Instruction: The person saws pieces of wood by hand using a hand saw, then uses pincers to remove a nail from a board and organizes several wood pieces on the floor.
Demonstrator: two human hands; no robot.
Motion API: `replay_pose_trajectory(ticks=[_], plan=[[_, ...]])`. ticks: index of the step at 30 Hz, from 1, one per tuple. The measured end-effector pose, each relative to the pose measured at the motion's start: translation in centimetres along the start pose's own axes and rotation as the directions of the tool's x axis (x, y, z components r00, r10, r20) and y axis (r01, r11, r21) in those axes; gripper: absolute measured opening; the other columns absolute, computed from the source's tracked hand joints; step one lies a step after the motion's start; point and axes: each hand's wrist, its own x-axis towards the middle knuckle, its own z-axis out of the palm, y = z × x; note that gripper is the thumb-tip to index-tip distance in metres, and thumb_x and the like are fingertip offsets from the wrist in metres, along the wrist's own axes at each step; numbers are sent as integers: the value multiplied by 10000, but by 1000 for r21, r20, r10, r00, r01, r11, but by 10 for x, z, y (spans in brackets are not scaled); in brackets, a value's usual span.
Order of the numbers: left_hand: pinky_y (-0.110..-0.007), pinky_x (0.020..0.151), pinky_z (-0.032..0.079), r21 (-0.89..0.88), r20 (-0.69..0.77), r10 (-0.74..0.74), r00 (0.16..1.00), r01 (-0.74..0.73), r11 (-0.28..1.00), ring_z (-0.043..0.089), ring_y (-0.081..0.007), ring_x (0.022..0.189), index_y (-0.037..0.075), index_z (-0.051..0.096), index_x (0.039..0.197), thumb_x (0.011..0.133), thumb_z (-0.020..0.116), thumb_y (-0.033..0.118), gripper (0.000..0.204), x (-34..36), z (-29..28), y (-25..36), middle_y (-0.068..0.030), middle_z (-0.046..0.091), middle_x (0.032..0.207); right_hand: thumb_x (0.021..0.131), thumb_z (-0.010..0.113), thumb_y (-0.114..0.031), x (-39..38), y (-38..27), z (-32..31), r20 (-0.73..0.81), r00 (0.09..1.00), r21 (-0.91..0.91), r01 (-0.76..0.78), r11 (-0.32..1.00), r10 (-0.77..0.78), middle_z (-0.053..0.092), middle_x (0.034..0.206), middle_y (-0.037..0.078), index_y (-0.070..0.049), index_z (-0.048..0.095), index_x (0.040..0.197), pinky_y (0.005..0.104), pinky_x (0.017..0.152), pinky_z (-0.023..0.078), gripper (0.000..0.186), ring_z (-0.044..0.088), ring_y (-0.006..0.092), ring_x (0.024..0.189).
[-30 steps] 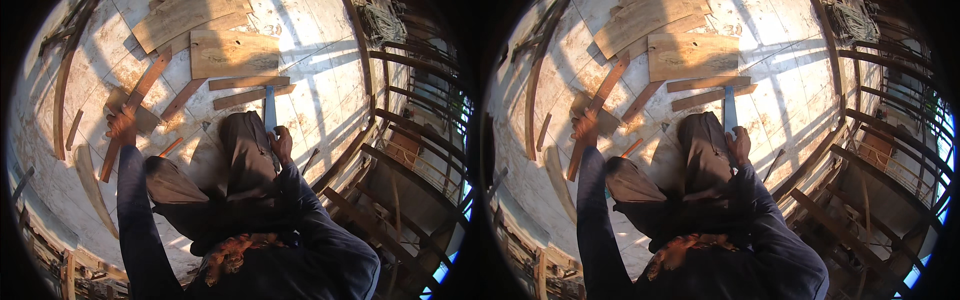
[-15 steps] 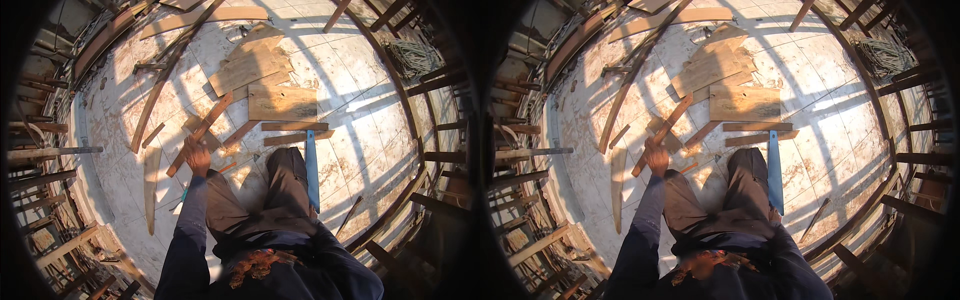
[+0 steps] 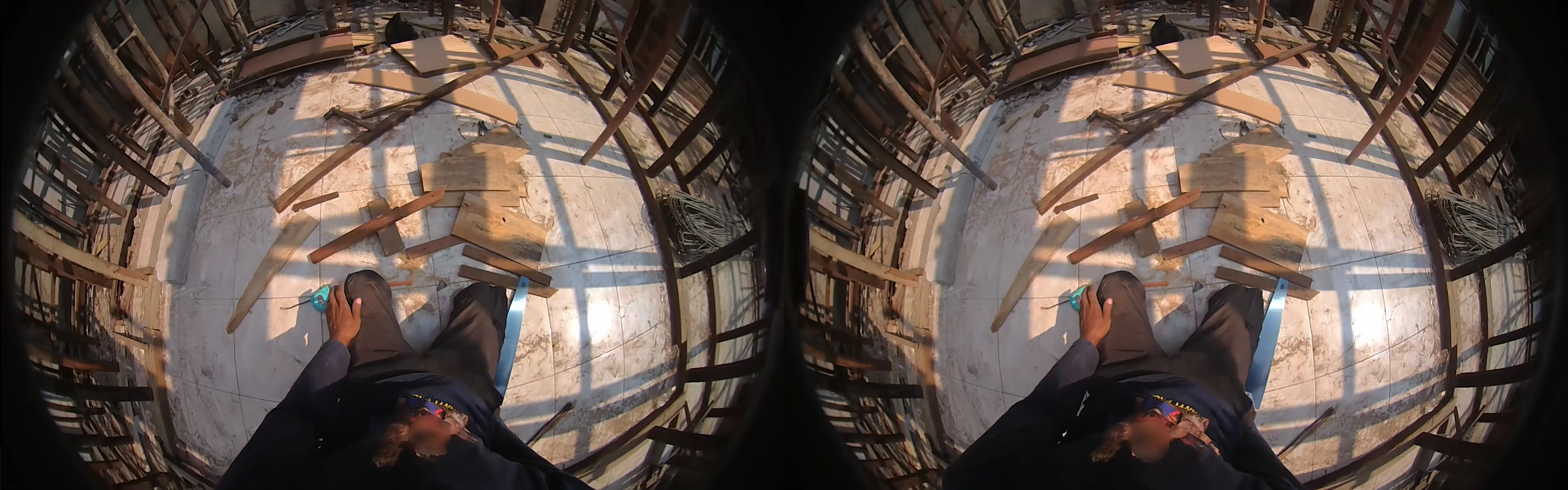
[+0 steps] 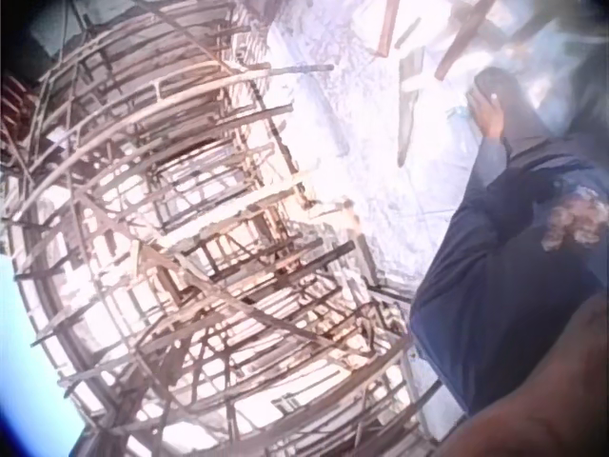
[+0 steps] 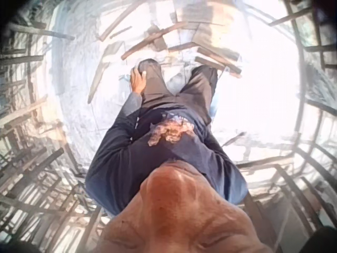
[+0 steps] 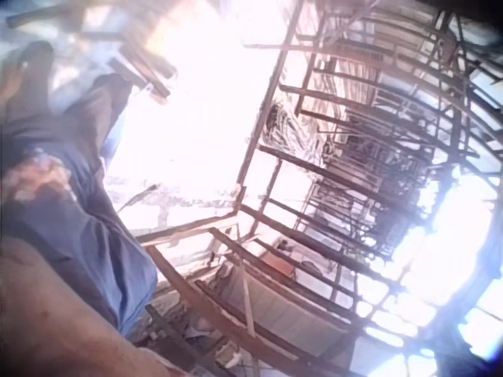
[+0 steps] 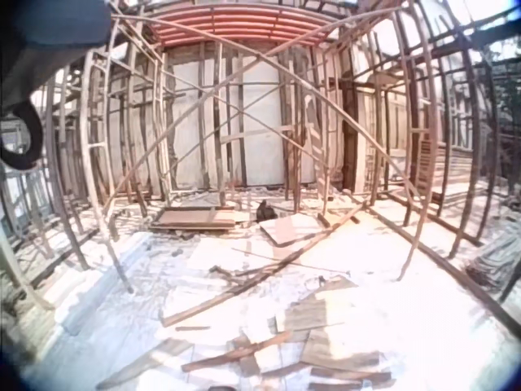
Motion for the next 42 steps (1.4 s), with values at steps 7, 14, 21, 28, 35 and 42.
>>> replay_pose_trajectory(ticks=[7,14,21,28,35,42], plan=[[-480,1025,391,33,-72,63,995,-61,998,444,-438,1251,16,398,1373,916,606,227,545,-13,6,-1,-258,381,1402,775,702,-171,-34,29,13,7,1000,-33,6,999,-6,615,934,195,-57,527,1112,497,724,503,397,621,413,884],[-480,1019,401,-4,-26,70,997,-70,998,450,-428,1248,41,471,1326,920,601,223,463,-9,11,-8,-214,388,1416,774,704,-163,-66,60,28,-5,1000,-51,-1,999,1,616,925,194,-57,523,1124,499,720,503,408,624,411,881],[-486,1054,366,-8,15,90,996,-90,996,421,-384,1284,65,506,1311,934,585,223,416,-4,11,-7,-167,402,1424,774,707,-155,-139,72,16,-181,980,-70,67,995,-79,617,917,194,-57,519,1136,500,716,503,419,627,410,877],[-553,1044,342,211,110,128,986,-149,966,415,-358,1288,104,517,1318,920,600,249,432,13,4,11,-117,431,1417,844,677,-69,-215,46,-77,-544,812,460,77,884,212,626,828,162,-34,521,1187,400,656,510,379,651,315,761],[-507,945,417,125,-108,177,978,-164,979,541,-414,1104,-28,476,1285,927,573,341,523,147,53,20,-257,566,1153,893,690,-132,-257,27,-209,-722,615,505,156,849,316,596,832,25,3,601,1058,281,599,478,231,562,114,701],[-561,950,401,214,-144,-39,989,69,974,524,-433,1134,-29,411,1315,938,487,518,668,264,127,15,-271,511,1207,1008,536,-268,-196,-66,-277,-458,775,847,230,480,436,489,701,-32,-79,600,1045,214,541,400,203,457,58,580]])
